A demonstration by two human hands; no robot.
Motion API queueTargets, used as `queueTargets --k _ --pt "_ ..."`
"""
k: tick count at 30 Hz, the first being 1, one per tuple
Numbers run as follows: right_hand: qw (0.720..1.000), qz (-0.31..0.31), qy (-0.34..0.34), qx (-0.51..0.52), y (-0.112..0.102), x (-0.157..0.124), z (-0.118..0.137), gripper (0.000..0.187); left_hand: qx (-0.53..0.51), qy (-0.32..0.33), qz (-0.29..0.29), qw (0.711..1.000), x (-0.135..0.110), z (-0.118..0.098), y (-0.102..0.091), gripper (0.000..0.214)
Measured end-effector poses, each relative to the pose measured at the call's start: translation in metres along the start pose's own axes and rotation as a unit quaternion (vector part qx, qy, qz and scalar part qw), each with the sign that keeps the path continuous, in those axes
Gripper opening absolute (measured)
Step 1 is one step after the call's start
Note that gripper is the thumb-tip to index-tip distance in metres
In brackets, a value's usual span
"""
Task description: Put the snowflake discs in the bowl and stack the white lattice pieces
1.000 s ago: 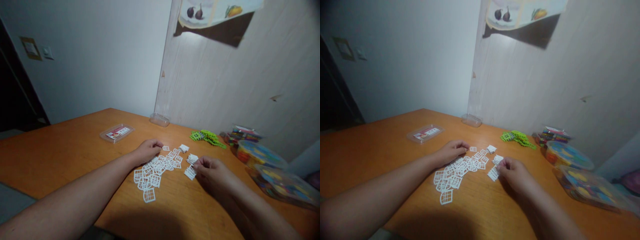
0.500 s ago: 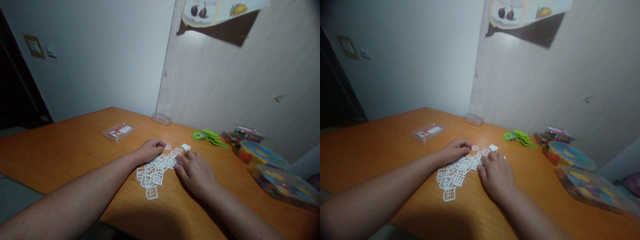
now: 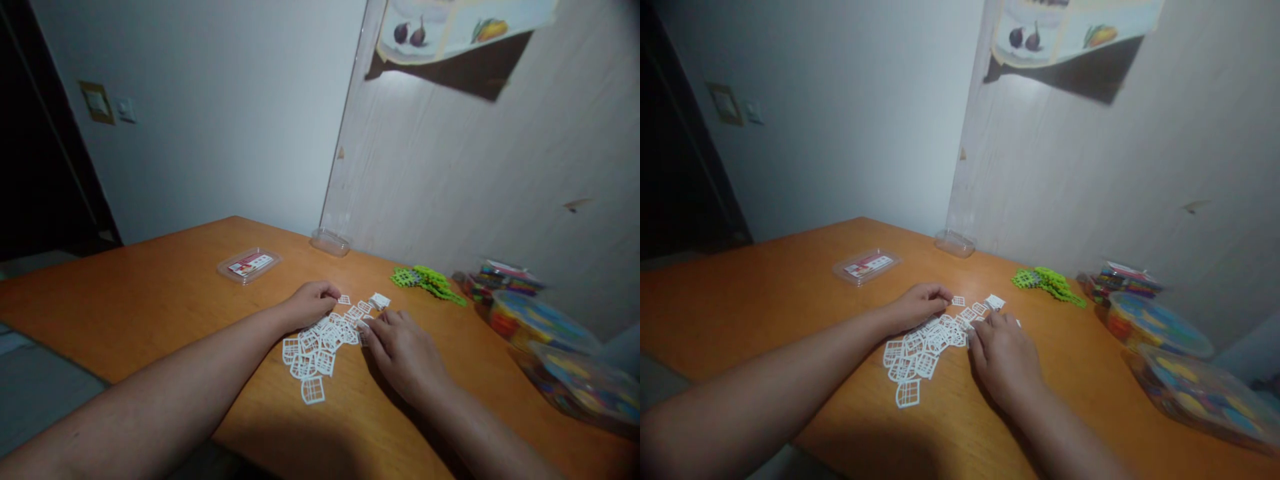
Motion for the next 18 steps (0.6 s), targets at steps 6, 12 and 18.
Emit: queueTargets --k 6,12,18 --pt "0.993 -0.023 0.053 0.099 -0.016 -0.014 -0.034 0.031 -0.003 0.001 0.000 1.000 -0.001 0.000 -0.001 0.025" --pt "0.993 0.007 0.075 0.092 -0.021 -0.020 -0.047 0.023 -0.030 -0.011 0.006 0.999 -0.002 -0.001 0.000 0.024" --pt "0.997 0.030 0.047 0.060 -0.013 -0.025 -0.046 0.018 -0.032 -0.006 0.014 0.999 -0.002 -0.002 0.001 0.023"
Point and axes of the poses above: each hand's wrist, its own x-axis towards the middle knuckle, its own y-axis out of the palm, z = x × y, the point moved 4 cm from there along x, towards the middle knuckle, and after that the axes turned 9 degrees about z, right-handed, at the moved point
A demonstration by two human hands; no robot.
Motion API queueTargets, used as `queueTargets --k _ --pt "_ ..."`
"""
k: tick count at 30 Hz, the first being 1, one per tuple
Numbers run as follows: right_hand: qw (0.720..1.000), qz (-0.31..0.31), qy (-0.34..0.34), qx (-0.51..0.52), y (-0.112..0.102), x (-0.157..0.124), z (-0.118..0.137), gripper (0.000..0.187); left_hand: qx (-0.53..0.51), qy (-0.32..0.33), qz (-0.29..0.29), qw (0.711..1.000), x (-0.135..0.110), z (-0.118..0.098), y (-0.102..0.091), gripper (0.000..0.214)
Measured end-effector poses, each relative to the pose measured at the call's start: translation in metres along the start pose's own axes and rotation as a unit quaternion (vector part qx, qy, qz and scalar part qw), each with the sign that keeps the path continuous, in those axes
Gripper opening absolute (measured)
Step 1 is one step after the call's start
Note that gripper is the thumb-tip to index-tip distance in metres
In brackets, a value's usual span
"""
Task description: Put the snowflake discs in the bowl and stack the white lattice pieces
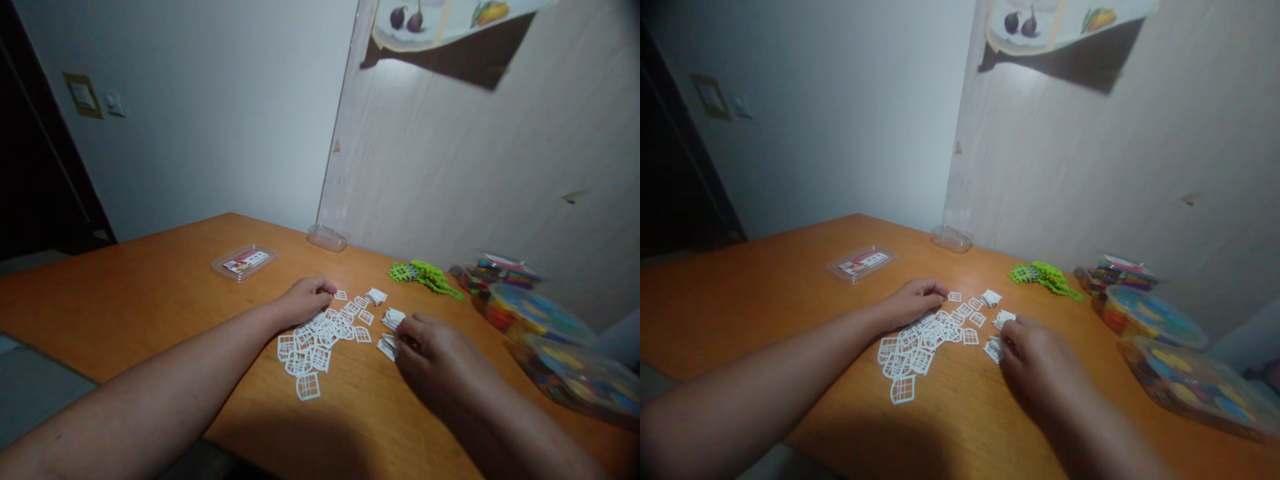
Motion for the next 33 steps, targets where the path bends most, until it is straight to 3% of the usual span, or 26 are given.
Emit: queueTargets --k 5,11,21,29,33 --pt "0.997 0.068 -0.008 0.033 -0.001 -0.004 -0.001 0.013 0.006 -0.009 -0.002 1.000 -0.001 -0.002 0.000 0.022" --pt "0.991 0.094 0.084 0.044 -0.003 -0.006 -0.014 0.027 0.031 0.001 -0.011 0.999 0.003 0.004 -0.003 0.024" --pt "0.987 0.135 0.038 0.078 0.002 -0.001 -0.018 0.023 0.035 0.008 -0.006 0.999 0.004 0.007 -0.004 0.025" --pt "0.988 0.103 0.107 0.046 0.005 0.004 -0.025 0.042 0.020 0.004 -0.005 1.000 0.001 0.003 -0.002 0.025" --pt "0.986 0.114 0.116 0.041 0.009 0.009 -0.031 0.039 0.046 0.014 -0.008 0.999 0.001 0.000 -0.003 0.025"
Point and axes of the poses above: each hand's wrist, its own x-axis towards the middle knuckle, its own y-axis out of the palm, z = x × y, the point moved 4 cm from there along x, towards the middle knuckle, and after that the axes turned 9 degrees about z, right-handed, at the moved point
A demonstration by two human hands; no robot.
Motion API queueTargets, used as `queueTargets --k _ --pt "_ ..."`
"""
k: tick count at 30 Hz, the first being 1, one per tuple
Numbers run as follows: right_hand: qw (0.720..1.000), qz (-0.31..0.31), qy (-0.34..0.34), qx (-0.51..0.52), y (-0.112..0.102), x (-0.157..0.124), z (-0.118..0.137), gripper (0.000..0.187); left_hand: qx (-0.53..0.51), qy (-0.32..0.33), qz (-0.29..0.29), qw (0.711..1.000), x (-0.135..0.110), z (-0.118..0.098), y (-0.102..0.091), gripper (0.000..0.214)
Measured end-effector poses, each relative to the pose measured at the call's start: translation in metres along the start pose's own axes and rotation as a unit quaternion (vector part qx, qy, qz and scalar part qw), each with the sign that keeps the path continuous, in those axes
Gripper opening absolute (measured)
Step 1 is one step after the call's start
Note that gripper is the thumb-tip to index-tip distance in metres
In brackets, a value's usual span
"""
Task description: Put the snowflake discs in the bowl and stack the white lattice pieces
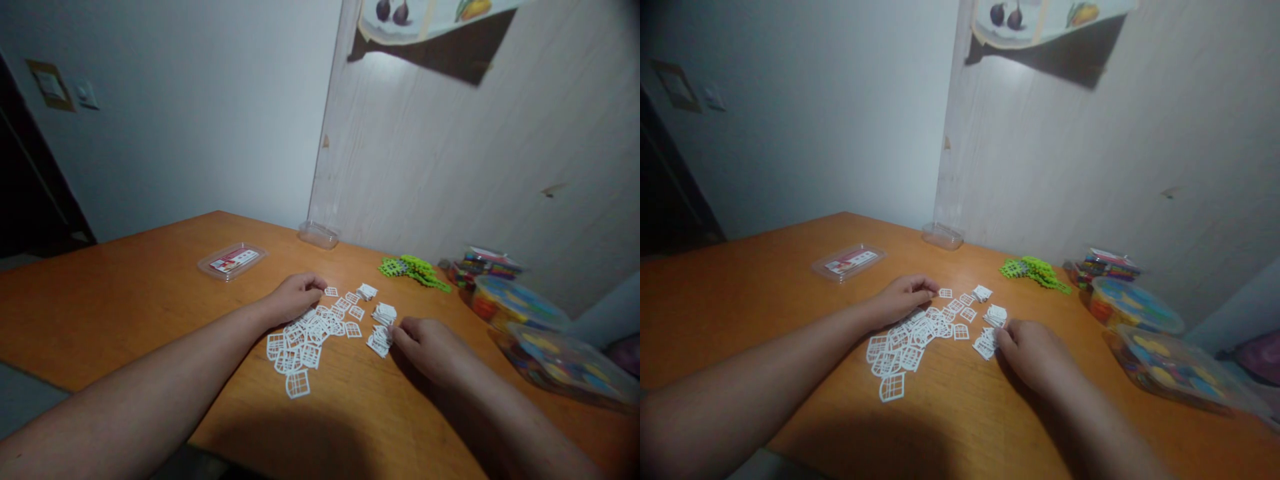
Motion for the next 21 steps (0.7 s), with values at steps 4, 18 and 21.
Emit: queueTargets --k 4,18,21 --pt "0.999 -0.005 -0.004 0.037 0.002 0.007 -0.008 0.038 0.128 0.084 -0.013 0.988 -0.005 -0.015 -0.003 0.021" --pt "0.990 -0.031 -0.006 0.135 0.023 0.030 -0.020 0.027 0.440 0.189 0.163 0.863 -0.036 -0.092 0.060 0.033" --pt "0.989 -0.029 -0.010 0.143 0.024 0.030 -0.017 0.023 0.461 0.167 0.190 0.851 -0.027 -0.092 0.074 0.028"
Point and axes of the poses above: each hand's wrist, its own x-axis towards the middle knuckle, its own y-axis out of the palm, z = x × y, the point moved 4 cm from there along x, towards the middle knuckle, and after that the axes turned 9 degrees about z, right-handed, at the moved point
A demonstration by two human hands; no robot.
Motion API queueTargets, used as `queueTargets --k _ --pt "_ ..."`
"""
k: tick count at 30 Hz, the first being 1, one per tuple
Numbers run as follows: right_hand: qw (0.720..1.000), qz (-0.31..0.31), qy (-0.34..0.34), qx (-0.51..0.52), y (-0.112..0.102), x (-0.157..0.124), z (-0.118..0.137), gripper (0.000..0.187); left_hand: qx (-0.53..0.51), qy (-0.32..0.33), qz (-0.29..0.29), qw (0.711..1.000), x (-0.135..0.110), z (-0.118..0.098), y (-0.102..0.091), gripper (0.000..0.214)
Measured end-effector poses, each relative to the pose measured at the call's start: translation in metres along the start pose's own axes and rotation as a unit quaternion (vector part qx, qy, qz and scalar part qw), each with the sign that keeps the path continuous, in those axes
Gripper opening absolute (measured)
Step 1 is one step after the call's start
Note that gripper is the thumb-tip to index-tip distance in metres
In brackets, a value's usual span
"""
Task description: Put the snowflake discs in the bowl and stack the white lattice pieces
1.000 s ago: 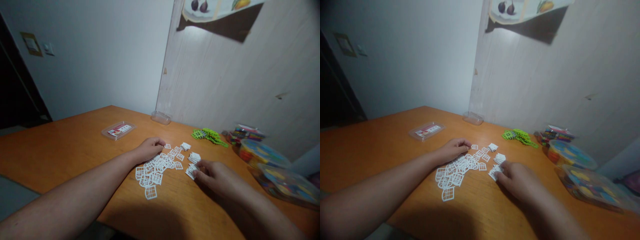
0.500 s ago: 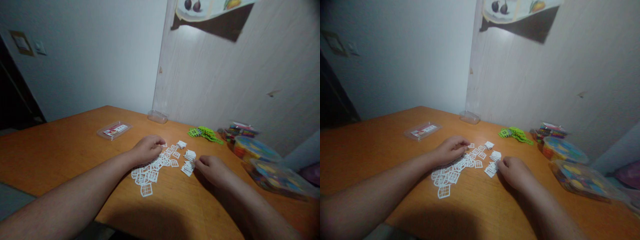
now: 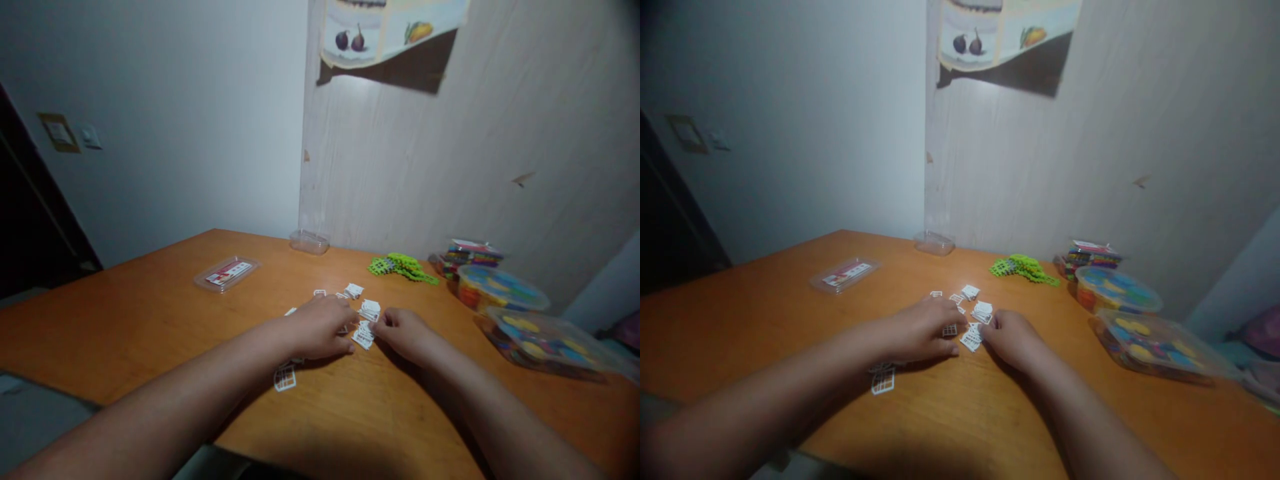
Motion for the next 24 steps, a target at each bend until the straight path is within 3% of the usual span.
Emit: queueTargets --k 3,7,17,24 --pt "1.000 -0.002 -0.010 0.011 0.001 -0.001 0.002 0.020 -0.002 -0.004 0.028 1.000 0.014 -0.001 0.010 0.022" --pt "0.999 -0.008 -0.018 0.025 0.001 0.000 0.001 0.015 -0.031 -0.003 0.024 0.999 0.025 -0.002 0.019 0.016" --pt "0.984 0.070 0.009 0.163 0.008 -0.003 0.003 0.008 -0.094 -0.029 0.011 0.995 0.020 0.005 0.022 0.019" --pt "0.972 0.077 -0.006 0.220 0.011 -0.007 0.009 0.008 -0.093 -0.015 -0.019 0.995 0.020 0.009 0.021 0.028"
Point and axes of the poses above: each hand's wrist, its own x-axis towards the middle knuckle, its own y-axis out of the palm, z = x × y, the point moved 4 cm from there along x, towards the middle knuckle, and after that the axes turned 9 degrees about z, right-handed, at the moved point
